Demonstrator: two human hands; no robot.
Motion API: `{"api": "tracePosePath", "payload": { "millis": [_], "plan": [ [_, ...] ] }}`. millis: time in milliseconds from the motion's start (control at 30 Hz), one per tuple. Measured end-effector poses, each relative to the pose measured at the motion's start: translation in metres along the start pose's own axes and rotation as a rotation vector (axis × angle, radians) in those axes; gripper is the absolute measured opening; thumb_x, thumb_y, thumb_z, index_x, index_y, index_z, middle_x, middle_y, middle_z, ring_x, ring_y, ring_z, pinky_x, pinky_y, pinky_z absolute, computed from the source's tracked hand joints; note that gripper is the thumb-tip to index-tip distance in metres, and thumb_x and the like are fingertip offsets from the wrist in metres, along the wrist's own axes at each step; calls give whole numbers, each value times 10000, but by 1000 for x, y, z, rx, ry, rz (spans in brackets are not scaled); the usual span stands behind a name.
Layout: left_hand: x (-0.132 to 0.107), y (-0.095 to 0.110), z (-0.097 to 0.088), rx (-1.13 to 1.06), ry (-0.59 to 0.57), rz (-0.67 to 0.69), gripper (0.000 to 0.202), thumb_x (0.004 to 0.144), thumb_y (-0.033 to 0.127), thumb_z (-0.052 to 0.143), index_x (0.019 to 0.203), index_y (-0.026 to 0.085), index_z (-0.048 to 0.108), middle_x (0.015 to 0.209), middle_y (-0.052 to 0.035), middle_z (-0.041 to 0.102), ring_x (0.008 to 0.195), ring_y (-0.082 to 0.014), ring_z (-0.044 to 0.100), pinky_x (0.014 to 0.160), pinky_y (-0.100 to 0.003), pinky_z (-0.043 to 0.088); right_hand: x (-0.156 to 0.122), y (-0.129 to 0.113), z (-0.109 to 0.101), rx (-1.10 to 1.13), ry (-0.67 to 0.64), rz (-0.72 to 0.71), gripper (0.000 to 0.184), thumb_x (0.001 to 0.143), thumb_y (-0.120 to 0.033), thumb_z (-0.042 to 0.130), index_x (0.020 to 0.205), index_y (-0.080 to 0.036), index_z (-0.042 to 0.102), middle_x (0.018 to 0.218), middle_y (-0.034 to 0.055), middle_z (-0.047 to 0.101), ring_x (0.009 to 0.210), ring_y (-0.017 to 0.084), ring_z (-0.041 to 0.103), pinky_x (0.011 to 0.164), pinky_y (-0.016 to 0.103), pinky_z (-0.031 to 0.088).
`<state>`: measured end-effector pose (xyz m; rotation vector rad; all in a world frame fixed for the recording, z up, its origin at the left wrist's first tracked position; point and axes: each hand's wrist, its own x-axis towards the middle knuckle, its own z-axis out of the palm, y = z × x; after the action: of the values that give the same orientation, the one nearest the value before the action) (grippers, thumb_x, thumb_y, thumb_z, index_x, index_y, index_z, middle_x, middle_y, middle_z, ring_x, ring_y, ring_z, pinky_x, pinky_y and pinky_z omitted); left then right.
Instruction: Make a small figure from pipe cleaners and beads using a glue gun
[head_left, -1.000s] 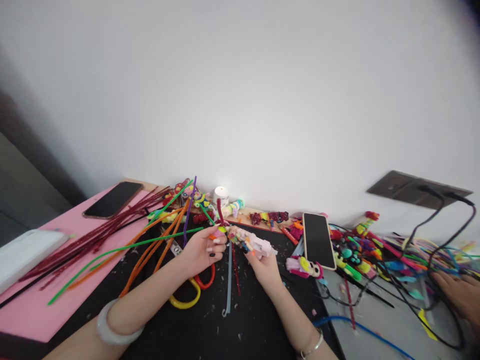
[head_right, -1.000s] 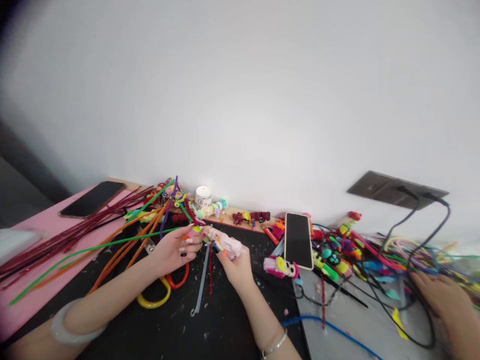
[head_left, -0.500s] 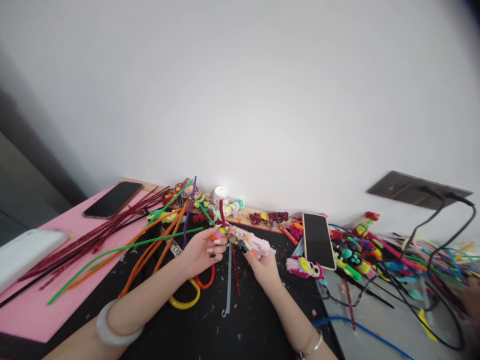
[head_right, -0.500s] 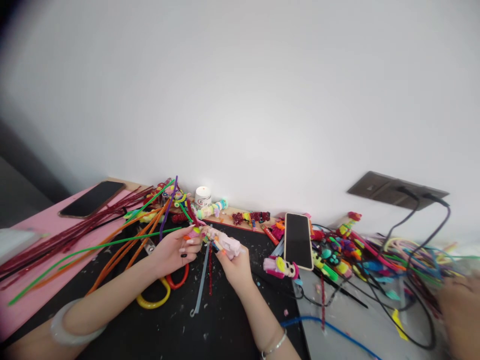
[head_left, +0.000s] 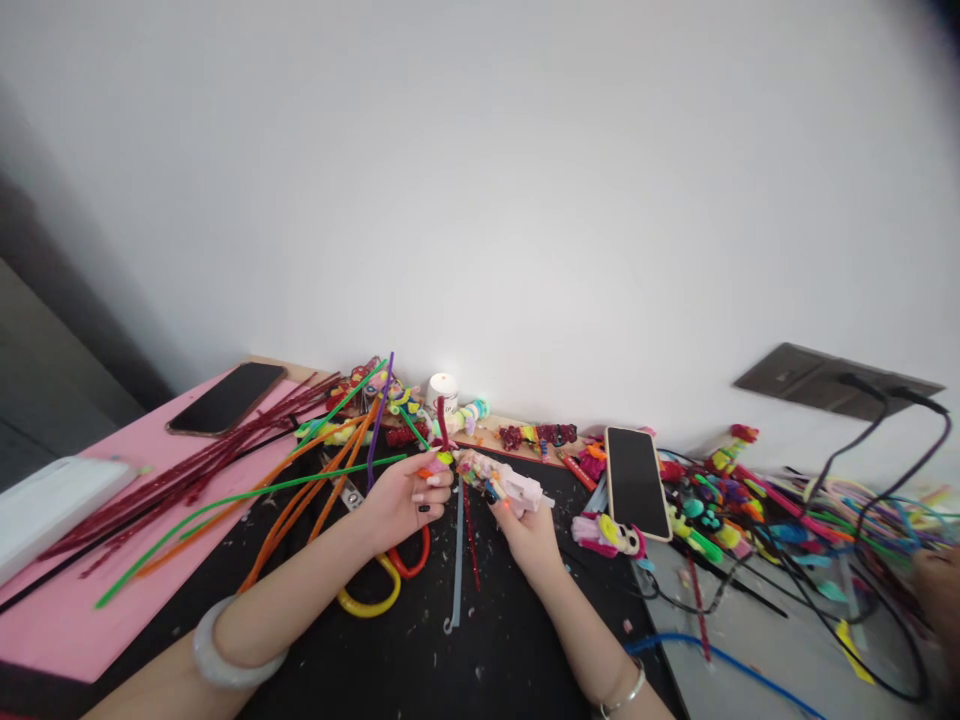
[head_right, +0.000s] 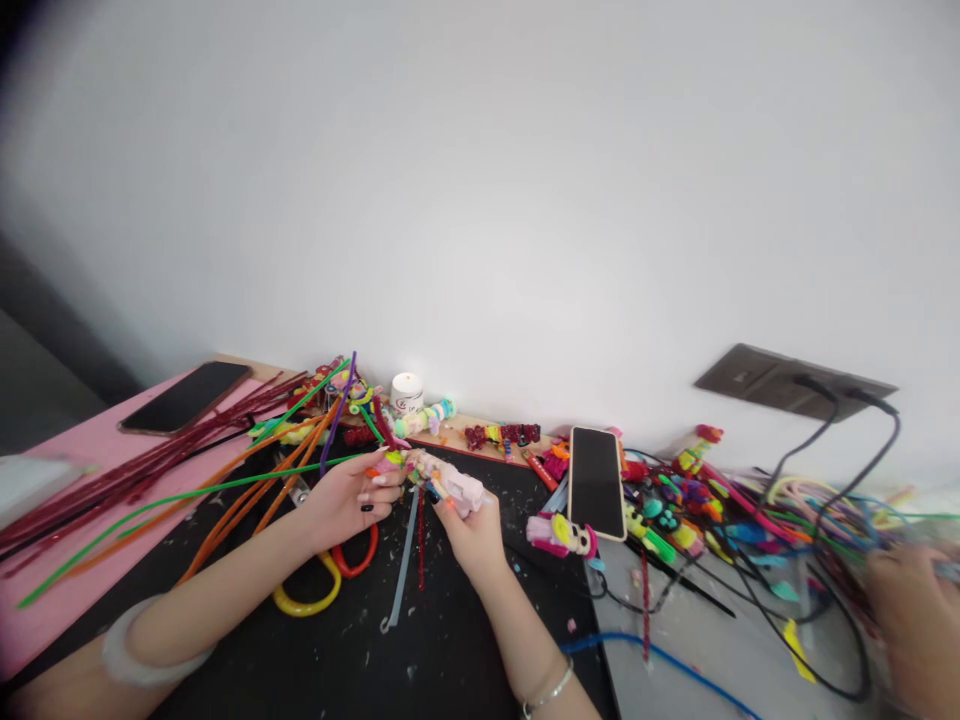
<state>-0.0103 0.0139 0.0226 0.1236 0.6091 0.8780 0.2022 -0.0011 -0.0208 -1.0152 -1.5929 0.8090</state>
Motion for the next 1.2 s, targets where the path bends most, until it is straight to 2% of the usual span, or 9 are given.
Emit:
{"api": "tracePosePath", "payload": {
  "millis": [200, 367, 567, 733, 867, 967, 1200],
  "plan": [
    [-1, 2, 5, -21, 25, -7, 401, 1161, 278, 371, 786, 185, 479, 629, 72, 407, 396, -37, 298, 433, -184, 218, 0, 2, -1, -9, -6, 2, 304, 902, -240, 709, 1157, -194, 868, 1165, 126, 878, 1084, 326, 841, 997, 463, 683],
    [-1, 0, 4, -12, 22, -12, 417, 1169, 282, 355, 780, 186, 472, 624, 74, 412, 389, -33, 309, 429, -182, 238, -2, 9, -2, -59, -17, 14, 230, 912, -253, 720, 1084, -196, 863, 1041, 114, 884, 933, 301, 844, 876, 412, 705],
    [0, 0, 1, -14, 3, -15, 368, 1148, 269, 409, 798, 186, 487, 638, 71, 411, 406, -43, 305, 440, -188, 245, -2, 6, -2, -78, -12, 17, 182, 902, -255, 721, 1015, -194, 850, 948, 99, 875, 857, 277, 824, 807, 369, 699],
    [3, 0, -4, -22, -24, -9, 307, 1107, 242, 510, 805, 190, 486, 660, 71, 409, 421, -43, 301, 444, -187, 251, -1, 3, -1, -79, 8, 9, 241, 895, -260, 699, 1072, -196, 849, 1020, 105, 880, 900, 283, 825, 839, 386, 698],
    [4, -1, -5, -45, -30, -5, 277, 1106, 236, 518, 835, 185, 503, 666, 70, 420, 418, -42, 313, 442, -183, 245, -2, 6, -1, -138, -3, -3, 143, 903, -277, 694, 910, -214, 822, 852, 72, 839, 804, 258, 787, 747, 336, 676],
    [3, -2, -3, -73, -23, -8, 266, 1121, 234, 487, 862, 179, 516, 665, 72, 426, 412, -40, 317, 443, -175, 245, -4, 7, -1, -172, 12, -21, 140, 891, -265, 674, 795, -227, 768, 763, 47, 791, 730, 232, 743, 685, 299, 643],
    [0, -3, 0, -81, 2, 2, 283, 1135, 230, 452, 871, 167, 530, 655, 71, 431, 409, -39, 318, 439, -168, 260, -5, 7, 0, -207, 30, -36, 106, 879, -253, 667, 814, -226, 746, 779, 42, 780, 683, 207, 702, 655, 279, 608]
  ]
}}
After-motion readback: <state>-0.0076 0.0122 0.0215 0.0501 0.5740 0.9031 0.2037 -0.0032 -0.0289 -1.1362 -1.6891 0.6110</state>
